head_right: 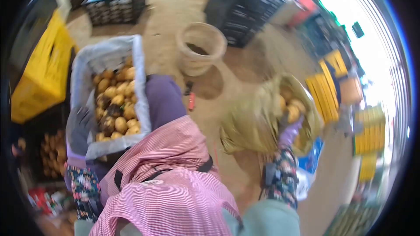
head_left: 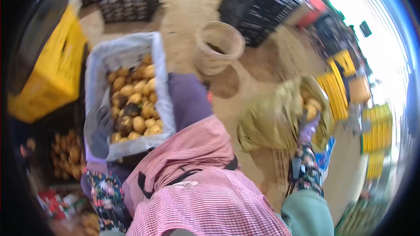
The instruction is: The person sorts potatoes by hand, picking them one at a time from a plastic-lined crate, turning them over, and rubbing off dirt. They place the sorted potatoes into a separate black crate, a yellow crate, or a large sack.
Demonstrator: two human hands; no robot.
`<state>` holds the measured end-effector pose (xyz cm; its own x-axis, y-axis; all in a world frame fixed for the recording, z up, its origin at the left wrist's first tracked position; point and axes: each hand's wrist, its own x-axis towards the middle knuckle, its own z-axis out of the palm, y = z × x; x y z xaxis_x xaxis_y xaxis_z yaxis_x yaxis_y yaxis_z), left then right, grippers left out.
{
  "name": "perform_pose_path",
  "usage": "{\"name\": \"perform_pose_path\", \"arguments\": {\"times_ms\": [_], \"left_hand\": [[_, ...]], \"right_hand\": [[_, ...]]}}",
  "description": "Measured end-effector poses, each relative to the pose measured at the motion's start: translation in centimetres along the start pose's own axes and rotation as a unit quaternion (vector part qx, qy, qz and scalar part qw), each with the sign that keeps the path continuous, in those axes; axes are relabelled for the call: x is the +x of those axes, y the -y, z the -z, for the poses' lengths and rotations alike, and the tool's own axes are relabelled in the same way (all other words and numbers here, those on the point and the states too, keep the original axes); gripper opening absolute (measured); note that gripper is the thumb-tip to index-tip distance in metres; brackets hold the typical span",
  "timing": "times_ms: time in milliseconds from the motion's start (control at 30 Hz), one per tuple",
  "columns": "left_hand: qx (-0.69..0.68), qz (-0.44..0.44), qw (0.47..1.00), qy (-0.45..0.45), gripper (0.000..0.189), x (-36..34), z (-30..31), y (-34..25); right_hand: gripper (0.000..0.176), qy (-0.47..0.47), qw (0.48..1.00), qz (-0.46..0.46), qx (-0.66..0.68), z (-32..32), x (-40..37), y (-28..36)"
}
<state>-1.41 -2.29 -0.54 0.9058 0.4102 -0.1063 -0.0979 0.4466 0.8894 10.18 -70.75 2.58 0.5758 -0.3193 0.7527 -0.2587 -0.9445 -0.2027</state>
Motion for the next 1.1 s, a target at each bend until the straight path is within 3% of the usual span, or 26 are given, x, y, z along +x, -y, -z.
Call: {"name": "perform_pose_path", "arguments": {"times_ms": [67,100,133,167,233,300,333,367,400,433,467,500,533,600,633,700,800,833,867,900,933,1000,1067,1100], "left_hand": [[0.022,-0.015,0.999,0.035,0.048,0.3,1.0,0.3],[0.008,-0.011,1.000,-0.001,0.048,-0.4,0.9,-0.1],[-0.010,-0.009,0.999,-0.030,0.048,-0.6,0.1,-0.6],[0.001,-0.004,0.998,-0.065,0.049,-0.6,-0.3,-1.2],[0.006,0.003,0.993,-0.114,0.050,-0.4,-0.8,-2.4],[-0.009,-0.024,0.994,-0.104,0.050,0.3,-0.7,-3.2],[-0.016,-0.019,0.993,-0.119,0.050,0.4,-0.8,-3.3],[-0.022,-0.021,0.992,-0.125,0.050,0.5,-0.8,-3.4],[-0.027,-0.024,0.991,-0.131,0.050,0.7,-0.6,-3.4],[-0.001,-0.002,0.989,-0.150,0.049,0.3,-1.0,-4.4],[-0.004,0.001,0.986,-0.164,0.049,0.4,-0.4,-4.0],[0.008,0.007,0.986,-0.167,0.049,0.4,0.4,-3.5],[0.019,0.014,0.985,-0.171,0.048,0.5,1.1,-3.0],[0.017,0.029,0.983,-0.183,0.048,0.6,2.0,-2.5],[0.025,0.030,0.982,-0.185,0.048,0.5,2.0,-2.6],[0.033,0.058,0.978,-0.198,0.049,0.3,2.4,-2.6],[0.030,0.023,0.986,-0.164,0.050,0.5,3.0,-1.8],[0.024,0.019,0.985,-0.169,0.052,0.6,2.9,-1.6],[0.022,0.013,0.985,-0.173,0.052,0.5,2.8,-1.5],[0.003,0.032,0.985,-0.170,0.052,0.4,2.7,-1.5],[-0.013,0.050,0.985,-0.164,0.053,0.3,2.6,-1.6],[0.004,0.053,0.985,-0.166,0.053,0.0,2.6,-0.7],[0.094,0.137,0.973,-0.160,0.053,-0.2,2.4,-0.6],[0.090,-0.005,0.985,-0.148,0.051,-1.1,1.1,-0.6]], "right_hand": [[0.071,0.146,0.985,-0.084,-0.038,0.0,1.7,-0.7],[0.069,0.177,0.968,-0.054,-0.172,1.0,3.0,0.6],[0.064,0.038,0.990,0.120,-0.065,-3.5,5.7,-7.6],[0.052,0.174,0.967,-0.149,0.110,-2.1,8.7,-3.5],[0.043,0.023,0.991,0.127,0.045,0.8,11.2,8.2],[0.036,0.115,0.945,0.148,0.268,1.0,12.1,20.8],[0.035,0.143,0.909,0.213,0.327,0.3,10.6,26.8],[0.038,0.249,0.850,0.295,0.358,2.6,6.7,34.3],[0.044,0.368,0.804,0.273,0.379,1.4,2.5,39.4],[0.032,0.532,0.695,0.151,0.460,-1.1,-1.9,42.2],[0.031,0.494,0.697,0.421,0.307,-2.1,-7.4,45.0],[0.034,0.655,0.532,0.428,0.322,-3.1,-12.3,49.2],[0.040,0.481,0.368,0.703,0.373,-5.4,-16.5,50.9],[0.047,0.322,0.306,0.843,0.303,-8.3,-24.4,51.0],[0.047,0.324,0.293,0.845,0.307,-8.9,-26.0,51.4],[0.036,0.382,0.241,0.876,0.171,-9.2,-28.4,52.3],[0.046,0.501,0.259,0.799,0.210,-10.3,-28.1,52.6],[0.050,0.722,0.267,0.608,0.194,-10.0,-27.3,53.0],[0.053,0.880,0.255,0.366,0.161,-9.3,-26.3,53.2],[0.055,0.913,0.244,0.251,0.208,-8.9,-25.1,53.2],[0.057,0.941,0.182,0.133,0.251,-7.8,-23.3,53.7],[0.063,0.951,0.141,0.002,0.274,-4.2,-19.4,54.8],[0.068,0.930,0.136,0.041,0.340,-3.5,-18.1,54.4],[0.068,0.907,0.157,0.099,0.379,-2.7,-17.4,54.3]]}}
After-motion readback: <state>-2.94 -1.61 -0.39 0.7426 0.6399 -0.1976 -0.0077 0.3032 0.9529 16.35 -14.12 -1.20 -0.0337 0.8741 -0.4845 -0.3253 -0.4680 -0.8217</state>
